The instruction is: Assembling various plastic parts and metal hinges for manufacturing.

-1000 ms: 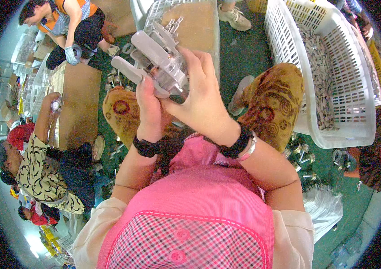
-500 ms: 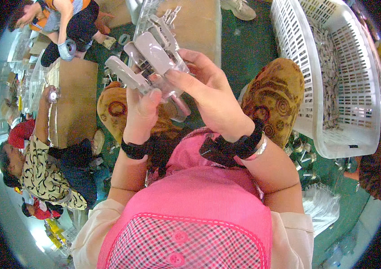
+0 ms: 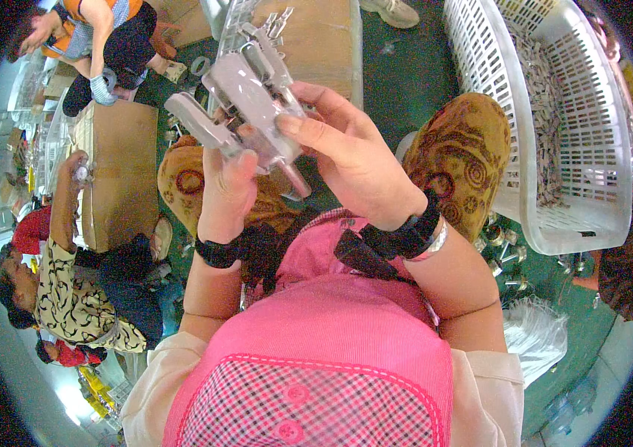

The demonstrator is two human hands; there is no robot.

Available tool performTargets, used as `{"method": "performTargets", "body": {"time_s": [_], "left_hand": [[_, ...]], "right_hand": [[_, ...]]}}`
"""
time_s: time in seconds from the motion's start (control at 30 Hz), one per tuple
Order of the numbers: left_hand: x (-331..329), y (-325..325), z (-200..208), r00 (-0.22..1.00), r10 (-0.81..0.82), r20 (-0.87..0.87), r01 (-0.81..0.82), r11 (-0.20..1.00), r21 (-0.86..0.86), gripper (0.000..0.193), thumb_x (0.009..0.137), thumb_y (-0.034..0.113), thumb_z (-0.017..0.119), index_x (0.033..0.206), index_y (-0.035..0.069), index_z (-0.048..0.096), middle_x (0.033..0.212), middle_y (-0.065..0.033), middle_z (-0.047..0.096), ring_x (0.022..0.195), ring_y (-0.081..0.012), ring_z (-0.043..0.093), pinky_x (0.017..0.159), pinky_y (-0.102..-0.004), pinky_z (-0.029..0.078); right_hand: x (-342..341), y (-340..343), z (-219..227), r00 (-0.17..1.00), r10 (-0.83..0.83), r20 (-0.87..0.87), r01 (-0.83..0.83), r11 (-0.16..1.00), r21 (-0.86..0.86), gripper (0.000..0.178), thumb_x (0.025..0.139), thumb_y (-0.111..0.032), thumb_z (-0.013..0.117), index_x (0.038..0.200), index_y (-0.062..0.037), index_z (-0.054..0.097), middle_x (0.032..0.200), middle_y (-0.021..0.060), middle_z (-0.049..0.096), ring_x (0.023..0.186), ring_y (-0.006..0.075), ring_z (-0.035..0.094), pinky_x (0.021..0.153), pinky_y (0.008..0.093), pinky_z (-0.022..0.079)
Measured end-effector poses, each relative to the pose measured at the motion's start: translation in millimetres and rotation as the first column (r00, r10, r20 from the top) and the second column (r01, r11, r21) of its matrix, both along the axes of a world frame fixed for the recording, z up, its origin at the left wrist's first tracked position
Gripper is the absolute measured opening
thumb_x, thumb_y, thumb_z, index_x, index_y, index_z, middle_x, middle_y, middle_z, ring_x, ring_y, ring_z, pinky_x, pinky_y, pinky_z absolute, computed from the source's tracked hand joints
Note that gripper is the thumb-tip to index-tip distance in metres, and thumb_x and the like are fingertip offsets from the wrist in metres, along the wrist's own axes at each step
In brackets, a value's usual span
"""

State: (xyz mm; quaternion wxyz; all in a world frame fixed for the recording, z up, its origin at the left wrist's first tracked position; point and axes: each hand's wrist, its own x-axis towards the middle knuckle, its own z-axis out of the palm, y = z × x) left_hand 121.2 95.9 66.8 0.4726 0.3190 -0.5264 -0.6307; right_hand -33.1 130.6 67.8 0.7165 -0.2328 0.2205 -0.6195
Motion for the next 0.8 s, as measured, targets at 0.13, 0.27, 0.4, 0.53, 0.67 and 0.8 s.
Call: {"method": "performTargets", "body": {"time_s": [0.13,0.27,0.4,0.53,0.67,0.8], "left_hand": [[2,2,6,1.000,-0.018,0.002,0.018,1.000,-0.010,0.096,0.065,0.039,0.080,0.134,-0.001,0.028,0.121,-0.0122,0.050,0.110,-0.0202,0.053,0.093,-0.0329,0.044],[0,1,7,1.000,0.014,-0.027,-0.014,1.000,0.011,0.095,0.065,0.038,0.081,0.134,-0.001,0.028,0.121,-0.0120,0.050,0.109,-0.0200,0.053,0.093,-0.0322,0.044],[-4,-3,7,1.000,0.002,-0.023,-0.002,1.000,0.027,0.095,0.065,0.039,0.081,0.133,-0.002,0.029,0.121,-0.0118,0.051,0.108,-0.0193,0.054,0.093,-0.0318,0.044],[-2,-12,6,0.997,-0.049,0.057,0.050,0.998,-0.022,0.091,0.066,0.036,0.080,0.132,-0.003,0.032,0.115,-0.0103,0.054,0.103,-0.0169,0.055,0.090,-0.0307,0.045],[9,-24,-4,0.987,-0.071,0.144,0.073,0.997,-0.012,0.084,0.066,0.031,0.080,0.129,-0.002,0.035,0.108,-0.0080,0.056,0.098,-0.0152,0.056,0.086,-0.0298,0.046],[7,-27,-4,0.995,-0.051,0.080,0.045,0.996,0.075,0.074,0.068,0.025,0.079,0.125,0.000,0.039,0.105,-0.0069,0.057,0.094,-0.0144,0.056,0.083,-0.0286,0.047]], "right_hand": [[3,2,8,1.000,0.005,-0.010,-0.005,1.000,-0.017,0.051,0.084,-0.017,0.066,0.125,0.0023,0.043,0.113,0.0102,0.057,0.102,0.0184,0.055,0.094,0.0319,0.038],[3,3,10,0.999,-0.020,-0.036,0.019,1.000,-0.024,0.051,0.084,-0.017,0.067,0.125,0.0022,0.044,0.111,0.0099,0.057,0.102,0.0180,0.055,0.093,0.0311,0.039],[0,2,11,0.990,-0.077,-0.120,0.074,0.997,-0.028,0.049,0.083,-0.015,0.067,0.123,0.0015,0.045,0.107,0.0090,0.059,0.100,0.0161,0.055,0.090,0.0299,0.041],[0,-5,6,0.985,-0.089,-0.149,0.092,0.996,0.008,0.045,0.081,-0.014,0.069,0.118,0.0001,0.047,0.103,0.0082,0.060,0.097,0.0147,0.056,0.088,0.0290,0.042],[-7,-16,1,0.984,-0.020,-0.178,0.029,0.998,0.050,0.044,0.079,-0.012,0.071,0.115,-0.0002,0.048,0.103,0.0083,0.060,0.095,0.0152,0.057,0.085,0.0292,0.044],[-10,-26,-7,0.928,0.061,-0.368,-0.023,0.994,0.107,0.051,0.077,-0.011,0.073,0.119,0.0011,0.047,0.112,0.0118,0.057,0.099,0.0183,0.058,0.088,0.0326,0.047]]}}
